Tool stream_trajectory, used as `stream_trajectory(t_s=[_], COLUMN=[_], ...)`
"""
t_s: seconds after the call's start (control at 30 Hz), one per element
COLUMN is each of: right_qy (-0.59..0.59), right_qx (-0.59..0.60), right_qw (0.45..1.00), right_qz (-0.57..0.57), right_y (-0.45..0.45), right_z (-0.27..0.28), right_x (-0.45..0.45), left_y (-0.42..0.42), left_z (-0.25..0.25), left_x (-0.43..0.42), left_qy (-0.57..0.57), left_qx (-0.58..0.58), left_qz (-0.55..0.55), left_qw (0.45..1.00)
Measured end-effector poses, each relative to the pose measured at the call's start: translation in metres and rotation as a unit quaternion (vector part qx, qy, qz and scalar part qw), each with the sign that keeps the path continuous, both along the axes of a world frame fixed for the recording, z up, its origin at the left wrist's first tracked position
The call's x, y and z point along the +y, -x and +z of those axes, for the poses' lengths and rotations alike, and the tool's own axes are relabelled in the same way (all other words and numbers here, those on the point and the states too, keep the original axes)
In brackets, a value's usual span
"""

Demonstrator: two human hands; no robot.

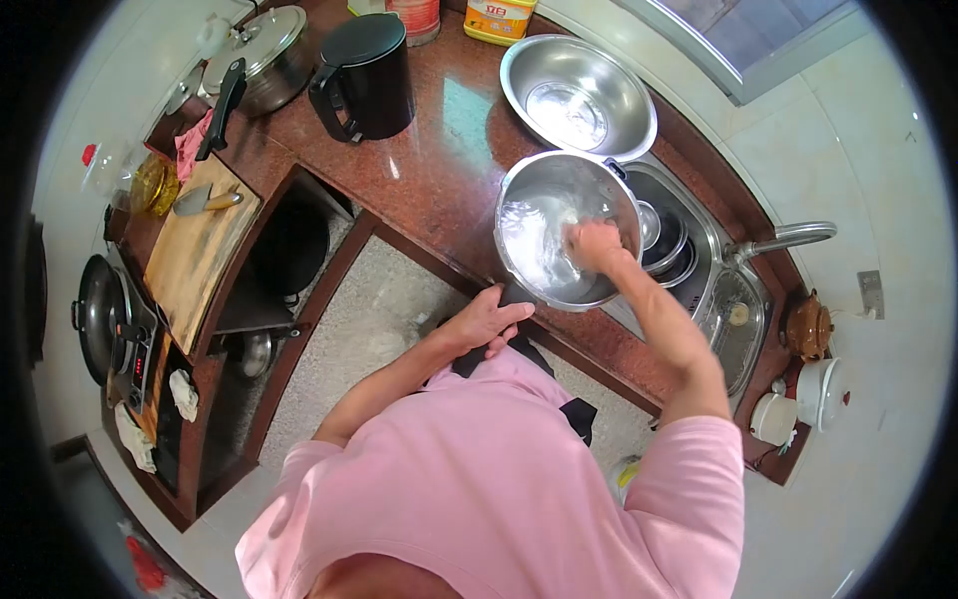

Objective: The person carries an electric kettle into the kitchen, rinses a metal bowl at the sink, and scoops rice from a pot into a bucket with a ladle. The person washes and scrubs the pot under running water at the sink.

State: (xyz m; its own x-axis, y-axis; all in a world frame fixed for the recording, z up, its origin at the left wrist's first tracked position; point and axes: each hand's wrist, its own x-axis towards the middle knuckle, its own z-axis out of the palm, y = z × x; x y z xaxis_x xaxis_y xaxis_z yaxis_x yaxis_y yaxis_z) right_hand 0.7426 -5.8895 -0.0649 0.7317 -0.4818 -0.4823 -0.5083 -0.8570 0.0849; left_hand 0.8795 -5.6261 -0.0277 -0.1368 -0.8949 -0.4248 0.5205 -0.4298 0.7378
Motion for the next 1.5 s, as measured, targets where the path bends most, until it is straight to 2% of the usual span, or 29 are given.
stream_trajectory(t_s=[0.03, 0.07, 0.1, 0.13, 0.17, 0.27, 0.33, 0.37, 0.4, 0.47, 0.53, 0.63, 0.7, 0.73, 0.8, 0.83, 0.87, 0.97, 1.03, 1.1, 1.2, 1.27, 1.33, 1.37, 1.4, 1.47, 1.5], right_qy=[-0.040, -0.080, -0.168, -0.250, -0.322, -0.490, -0.373, -0.312, -0.337, -0.377, -0.419, -0.434, -0.369, -0.327, -0.157, -0.070, -0.042, 0.061, 0.109, 0.236, 0.230, 0.165, -0.053, -0.187, -0.313, -0.352, -0.346], right_qx=[-0.117, -0.232, -0.327, -0.410, -0.476, -0.550, -0.534, -0.522, -0.487, -0.410, -0.265, -0.075, 0.031, 0.082, 0.044, 0.026, -0.021, -0.135, -0.262, -0.085, 0.071, 0.228, 0.253, 0.168, 0.074, -0.074, -0.098], right_qw=[0.986, 0.944, 0.865, 0.753, 0.613, 0.349, 0.442, 0.486, 0.534, 0.624, 0.808, 0.875, 0.929, 0.936, 0.934, 0.906, 0.875, 0.772, 0.746, 0.797, 0.887, 0.920, 0.961, 0.966, 0.947, 0.932, 0.931], right_qz=[-0.111, -0.220, -0.341, -0.449, -0.543, -0.580, -0.616, -0.628, -0.603, -0.548, -0.318, -0.201, 0.001, 0.104, 0.319, 0.417, 0.482, 0.618, 0.602, 0.550, 0.393, 0.273, 0.101, 0.060, 0.018, 0.047, 0.058], right_y=[-0.001, -0.010, -0.017, -0.038, -0.058, -0.102, -0.130, -0.144, -0.139, -0.110, -0.062, -0.030, 0.010, 0.017, -0.005, -0.017, -0.029, -0.065, -0.078, -0.065, -0.013, -0.001, 0.006, 0.021, 0.036, 0.018, 0.007], right_z=[-0.028, -0.032, -0.032, -0.010, 0.001, -0.020, -0.053, -0.050, -0.044, 0.020, 0.014, 0.060, 0.024, 0.011, 0.050, 0.068, 0.073, 0.067, 0.054, 0.068, 0.069, 0.088, 0.081, 0.050, 0.012, -0.014, -0.027], right_x=[-0.013, -0.014, -0.018, -0.006, 0.004, 0.005, 0.029, 0.045, 0.060, 0.111, 0.099, 0.086, 0.048, 0.035, 0.048, 0.060, 0.064, 0.043, 0.003, -0.040, -0.040, 0.007, 0.033, 0.031, 0.027, 0.052, 0.054], left_y=[0.001, 0.000, -0.002, -0.002, -0.001, -0.002, -0.004, -0.004, -0.004, -0.006, -0.008, -0.009, -0.004, -0.005, -0.006, -0.005, -0.007, -0.008, -0.007, -0.006, -0.005, -0.006, -0.004, -0.003, -0.003, -0.003, -0.002], left_z=[-0.001, -0.002, -0.003, -0.005, -0.008, -0.003, 0.000, 0.000, 0.000, -0.004, 0.004, 0.013, 0.004, 0.000, -0.001, -0.001, 0.007, 0.006, 0.003, 0.002, 0.004, 0.006, 0.006, 0.006, 0.006, 0.008, 0.008], left_x=[0.000, 0.000, -0.001, -0.001, -0.001, -0.002, -0.004, -0.005, -0.004, -0.006, -0.005, -0.002, 0.000, 0.000, -0.001, 0.000, 0.000, -0.002, -0.003, 0.000, 0.001, 0.001, 0.000, 0.000, -0.002, -0.004, -0.004], left_qy=[0.003, 0.005, 0.008, 0.005, 0.002, -0.011, -0.017, -0.019, -0.021, -0.014, -0.006, 0.020, 0.030, 0.036, 0.034, 0.031, 0.021, 0.015, 0.004, -0.013, -0.034, -0.023, -0.023, -0.028, -0.031, -0.014, -0.006], left_qx=[0.002, 0.002, 0.001, -0.008, -0.016, -0.038, -0.048, -0.050, -0.049, -0.055, -0.051, -0.027, -0.021, -0.021, -0.018, -0.014, -0.013, -0.009, -0.005, 0.002, 0.023, 0.034, 0.042, 0.040, 0.035, 0.024, 0.021], left_qz=[-0.005, -0.012, -0.018, -0.019, -0.021, -0.039, -0.047, -0.047, -0.050, -0.060, -0.045, -0.024, -0.025, -0.025, -0.027, -0.030, -0.035, -0.045, -0.030, -0.010, 0.029, 0.022, 0.020, 0.018, 0.016, 0.002, -0.004], left_qw=[1.000, 1.000, 1.000, 1.000, 1.000, 0.998, 0.998, 0.997, 0.997, 0.997, 0.998, 0.999, 0.999, 0.999, 0.999, 0.999, 0.999, 0.999, 1.000, 1.000, 0.999, 0.999, 0.999, 0.999, 0.999, 1.000, 1.000])
